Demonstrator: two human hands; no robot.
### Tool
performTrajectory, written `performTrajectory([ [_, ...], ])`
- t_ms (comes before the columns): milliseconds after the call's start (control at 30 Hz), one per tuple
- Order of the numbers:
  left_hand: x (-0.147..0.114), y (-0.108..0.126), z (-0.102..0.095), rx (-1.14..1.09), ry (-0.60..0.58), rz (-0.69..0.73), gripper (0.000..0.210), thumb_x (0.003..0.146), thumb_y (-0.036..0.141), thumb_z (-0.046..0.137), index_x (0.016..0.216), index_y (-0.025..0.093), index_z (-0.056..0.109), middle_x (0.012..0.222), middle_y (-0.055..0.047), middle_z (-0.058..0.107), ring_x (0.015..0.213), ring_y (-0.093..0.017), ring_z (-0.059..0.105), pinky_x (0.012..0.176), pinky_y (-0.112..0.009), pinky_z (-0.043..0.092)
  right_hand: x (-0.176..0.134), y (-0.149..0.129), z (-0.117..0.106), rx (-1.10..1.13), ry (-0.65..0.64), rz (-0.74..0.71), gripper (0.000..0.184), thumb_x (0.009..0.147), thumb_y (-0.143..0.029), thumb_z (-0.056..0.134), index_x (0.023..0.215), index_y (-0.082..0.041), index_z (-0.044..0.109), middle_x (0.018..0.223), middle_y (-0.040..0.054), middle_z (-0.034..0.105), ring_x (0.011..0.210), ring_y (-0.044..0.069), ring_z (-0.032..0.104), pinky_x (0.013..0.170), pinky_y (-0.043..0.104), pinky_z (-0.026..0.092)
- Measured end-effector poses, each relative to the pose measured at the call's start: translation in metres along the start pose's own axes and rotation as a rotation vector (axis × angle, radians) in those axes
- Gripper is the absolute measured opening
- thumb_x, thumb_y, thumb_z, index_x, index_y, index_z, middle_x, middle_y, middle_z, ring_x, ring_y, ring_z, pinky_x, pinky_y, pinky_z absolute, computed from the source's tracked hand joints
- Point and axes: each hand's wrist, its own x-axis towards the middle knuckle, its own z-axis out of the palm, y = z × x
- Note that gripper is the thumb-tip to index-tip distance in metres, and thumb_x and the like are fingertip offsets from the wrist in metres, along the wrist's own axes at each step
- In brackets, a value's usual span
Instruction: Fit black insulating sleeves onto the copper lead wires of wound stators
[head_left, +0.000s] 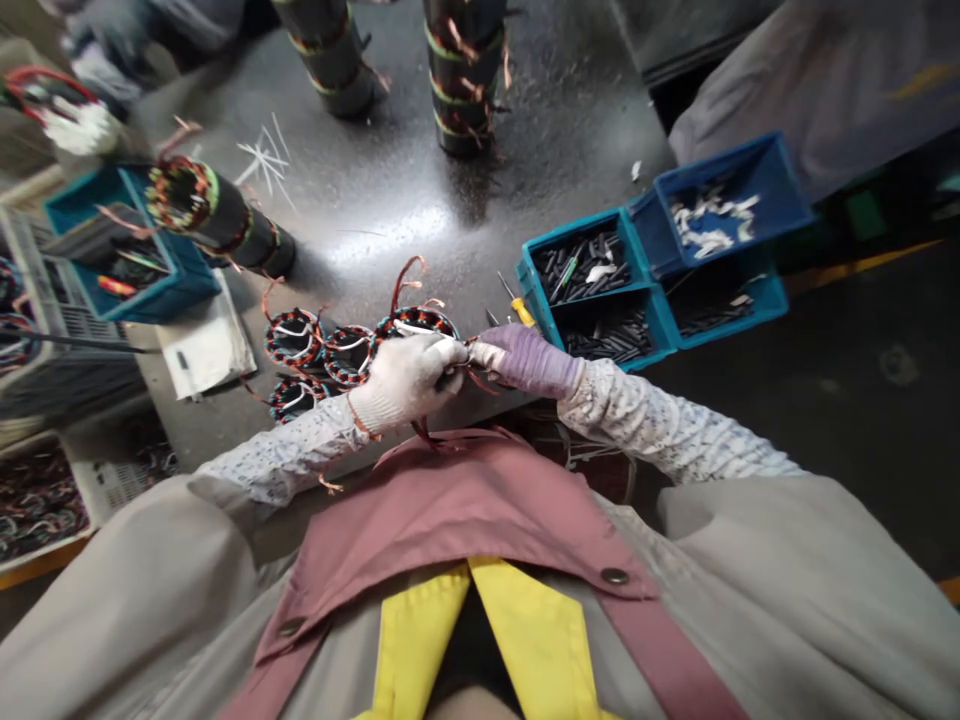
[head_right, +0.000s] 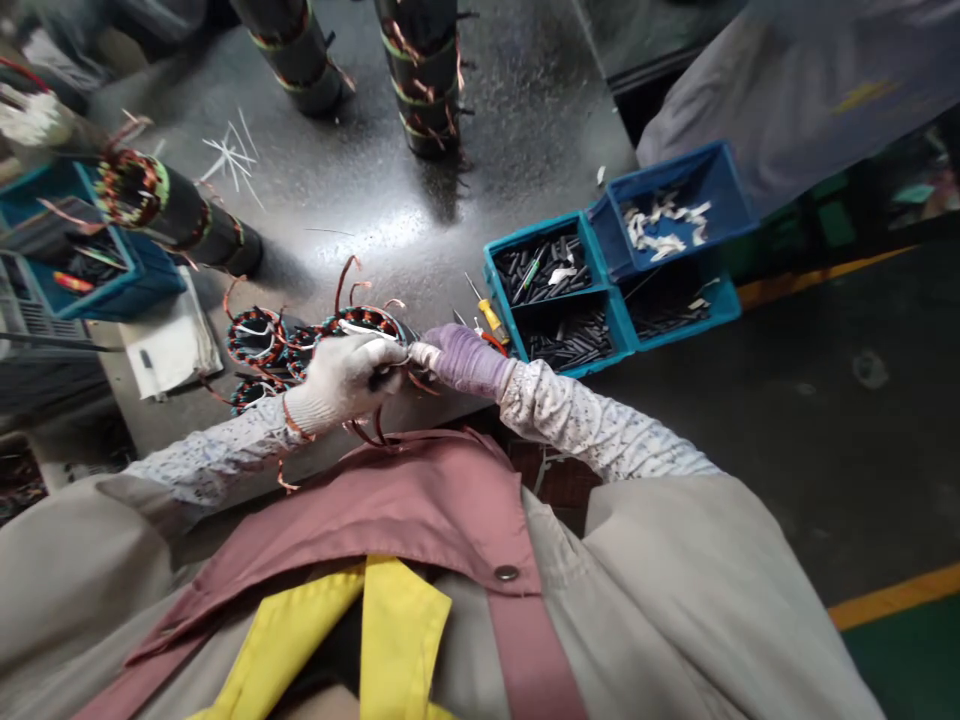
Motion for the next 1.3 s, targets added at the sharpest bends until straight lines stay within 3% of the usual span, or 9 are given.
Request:
performTrajectory([
  [167,-0.005,0.0,-0.012,-0.115,-0.078,-0.143,0.03,0.083,0.028,0.058,0.108,0.022,0.073,0.096,-0.004,0.078,0.085,-0.02,0.072,0.074,-0.029,0.056,-0.011,-0.007,-0.003,-0.227,0.094,-0.037,0.035,0.103,-0.037,0.045,0.11,-0.011,0.068,0.103,0.0156,0.074,0.093,0.024,0.068,0.07,0.028,0.039],
  [267,-0.015,-0.003,-0.02,-0.109,-0.084,-0.094,0.034,0.086,0.028,0.057,0.116,0.023,0.071,0.107,-0.004,0.077,0.094,-0.019,0.072,0.08,-0.028,0.056,-0.009,-0.011,-0.006,-0.285,0.084,-0.057,0.033,0.102,-0.035,0.046,0.104,-0.012,0.07,0.099,0.016,0.074,0.092,0.025,0.068,0.069,0.029,0.038],
  [400,-0.018,-0.006,-0.018,-0.01,-0.102,-0.019,0.03,0.087,0.028,0.053,0.108,0.024,0.074,0.101,-0.005,0.077,0.091,-0.02,0.073,0.073,-0.028,0.055,0.01,0.001,-0.004,0.138,0.05,0.018,0.039,0.101,-0.042,0.051,0.083,-0.012,0.069,0.075,0.0076,0.07,0.074,0.018,0.064,0.065,0.026,0.039],
  [533,-0.014,-0.009,-0.011,-0.033,-0.095,-0.091,0.043,0.084,0.03,0.055,0.125,0.021,0.066,0.105,-0.006,0.077,0.09,-0.021,0.074,0.076,-0.029,0.057,0.003,0.018,0.0,0.74,-0.034,0.083,0.045,0.091,-0.057,0.062,0.083,-0.013,0.065,0.062,0.0009,0.062,0.052,0.012,0.054,0.052,0.024,0.041],
  [667,-0.016,-0.016,-0.005,-0.051,0.031,0.053,0.037,0.086,0.029,0.053,0.118,0.023,0.07,0.11,-0.007,0.077,0.09,-0.02,0.074,0.075,-0.028,0.057,-0.025,0.022,0.008,0.985,0.142,0.121,0.039,0.087,-0.054,0.066,0.094,-0.016,0.067,0.069,0.0009,0.066,0.048,0.01,0.055,0.048,0.023,0.045],
  [833,-0.017,-0.023,-0.001,-0.057,0.049,0.158,0.038,0.083,0.023,0.055,0.117,0.023,0.072,0.098,-0.007,0.077,0.08,-0.017,0.073,0.065,-0.024,0.053,-0.026,0.012,0.014,0.902,0.21,0.166,0.027,0.091,-0.038,0.063,0.078,-0.015,0.065,0.061,-0.0012,0.064,0.045,0.007,0.056,0.046,0.018,0.044],
  [1033,-0.015,-0.022,-0.005,-0.131,0.032,0.17,0.037,0.083,0.019,0.052,0.113,0.021,0.072,0.099,-0.007,0.078,0.086,-0.018,0.074,0.071,-0.026,0.057,-0.017,-0.004,0.01,1.059,-0.061,0.275,0.019,0.095,-0.026,0.061,0.079,-0.015,0.06,0.062,-0.0005,0.066,0.043,0.008,0.057,0.042,0.019,0.044],
  [1100,-0.014,-0.022,-0.008,-0.157,0.059,0.187,0.035,0.084,0.018,0.052,0.112,0.021,0.072,0.098,-0.008,0.078,0.084,-0.018,0.075,0.072,-0.026,0.058,-0.016,-0.007,0.01,1.004,-0.094,0.239,0.019,0.098,-0.023,0.057,0.081,-0.015,0.061,0.064,0.0002,0.067,0.045,0.009,0.058,0.045,0.02,0.046],
  [1300,-0.013,-0.02,-0.016,-0.145,0.126,0.203,0.031,0.084,0.014,0.057,0.109,0.025,0.071,0.091,-0.004,0.079,0.075,-0.017,0.075,0.067,-0.025,0.06,0.015,-0.013,0.004,0.537,0.204,-0.031,0.019,0.096,-0.018,0.059,0.078,-0.015,0.066,0.089,0.0053,0.074,0.088,0.016,0.067,0.079,0.025,0.048],
])
